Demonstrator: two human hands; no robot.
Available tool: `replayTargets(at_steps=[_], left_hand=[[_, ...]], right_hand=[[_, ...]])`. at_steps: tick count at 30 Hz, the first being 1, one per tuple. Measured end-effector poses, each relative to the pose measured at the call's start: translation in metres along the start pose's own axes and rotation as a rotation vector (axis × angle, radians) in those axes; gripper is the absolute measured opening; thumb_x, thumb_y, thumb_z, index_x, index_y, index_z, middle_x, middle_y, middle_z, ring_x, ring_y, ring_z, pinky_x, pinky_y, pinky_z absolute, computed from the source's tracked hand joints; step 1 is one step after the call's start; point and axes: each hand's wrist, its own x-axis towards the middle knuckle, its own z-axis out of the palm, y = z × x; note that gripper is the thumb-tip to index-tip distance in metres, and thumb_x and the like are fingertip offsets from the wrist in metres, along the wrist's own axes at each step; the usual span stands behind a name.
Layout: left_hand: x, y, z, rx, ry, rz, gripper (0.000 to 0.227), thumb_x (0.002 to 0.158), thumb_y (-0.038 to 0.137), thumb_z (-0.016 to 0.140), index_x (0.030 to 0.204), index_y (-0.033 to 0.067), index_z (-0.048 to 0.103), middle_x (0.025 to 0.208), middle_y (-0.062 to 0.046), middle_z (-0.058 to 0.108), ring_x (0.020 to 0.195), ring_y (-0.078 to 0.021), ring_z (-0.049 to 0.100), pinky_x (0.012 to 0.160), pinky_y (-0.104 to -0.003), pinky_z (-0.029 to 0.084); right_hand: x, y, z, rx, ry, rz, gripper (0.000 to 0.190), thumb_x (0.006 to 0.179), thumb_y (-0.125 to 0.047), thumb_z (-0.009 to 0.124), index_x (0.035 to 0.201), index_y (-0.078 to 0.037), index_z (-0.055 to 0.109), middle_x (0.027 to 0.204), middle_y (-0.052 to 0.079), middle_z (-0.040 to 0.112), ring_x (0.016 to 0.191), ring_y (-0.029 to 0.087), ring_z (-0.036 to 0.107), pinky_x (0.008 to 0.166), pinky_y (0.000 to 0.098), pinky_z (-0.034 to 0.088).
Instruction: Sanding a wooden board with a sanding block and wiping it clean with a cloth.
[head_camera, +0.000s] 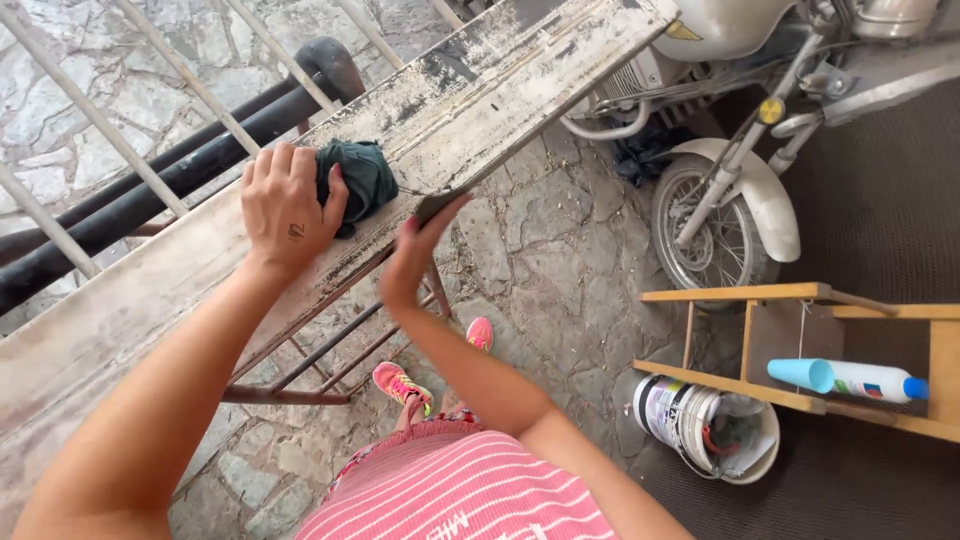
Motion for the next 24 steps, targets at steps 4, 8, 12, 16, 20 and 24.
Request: replayTargets(at_steps=[4,8,12,16,20,24], left_hand=[[0.0,-0.001,0.002,0.006,0.018,0.0,0.03,0.101,0.035,0.062,0.09,0.0078,0.059,0.083,-0.006,0.051,0.079,-0.0274,0.058,0.072,-0.037,0.045],[0.001,-0.001,0.003,0.013,0.037,0.008,0.031,0.102,0.037,0.061,0.09,0.0081,0.059,0.084,-0.006,0.051,0.08,-0.0273,0.059,0.073,-0.037,0.046],[0.002,0.001,0.006,0.019,0.044,-0.002,0.031,0.101,0.037,0.061,0.09,0.0087,0.059,0.084,-0.006,0.051,0.081,-0.027,0.058,0.073,-0.037,0.045],[0.002,0.0,0.004,-0.01,0.041,-0.022,0.031,0.101,0.037,0.063,0.089,0.0084,0.059,0.084,-0.006,0.052,0.081,-0.0268,0.058,0.072,-0.037,0.045],[0.002,0.002,-0.003,-0.017,0.014,-0.021,0.029,0.102,0.034,0.061,0.091,0.0079,0.059,0.085,-0.007,0.051,0.081,-0.0276,0.058,0.072,-0.037,0.045],[0.002,0.0,0.001,-0.016,0.035,0.0,0.031,0.102,0.037,0.063,0.091,0.0077,0.06,0.085,-0.006,0.052,0.08,-0.0272,0.057,0.071,-0.037,0.044]], right_hand=[[-0.064,-0.001,0.008,-0.072,-0.139,-0.005,0.085,0.105,-0.046,0.034,0.161,-0.002,-0.011,0.165,0.027,-0.019,0.152,0.037,-0.018,0.122,0.0488,-0.008],[0.007,0.032,0.002,0.0,0.023,-0.073,0.075,0.108,-0.032,0.032,0.162,-0.004,-0.011,0.165,0.028,-0.019,0.153,0.038,-0.014,0.124,0.0493,-0.008],[-0.054,-0.016,0.013,-0.002,-0.055,0.051,0.081,0.103,-0.032,0.037,0.162,-0.007,-0.012,0.165,0.026,-0.02,0.153,0.037,-0.016,0.122,0.0494,-0.008],[-0.024,-0.018,0.015,0.021,0.016,0.12,0.077,0.104,-0.019,0.038,0.161,-0.002,-0.01,0.164,0.03,-0.018,0.153,0.04,-0.014,0.124,0.0508,-0.008],[0.06,0.012,-0.006,0.139,0.189,0.047,0.079,0.111,-0.04,0.036,0.162,-0.005,-0.012,0.165,0.027,-0.019,0.155,0.036,-0.01,0.126,0.0469,-0.008],[-0.02,-0.021,0.011,0.017,0.05,0.062,0.08,0.107,-0.033,0.038,0.162,-0.007,-0.015,0.164,0.027,-0.021,0.153,0.037,-0.013,0.124,0.0496,-0.006]])
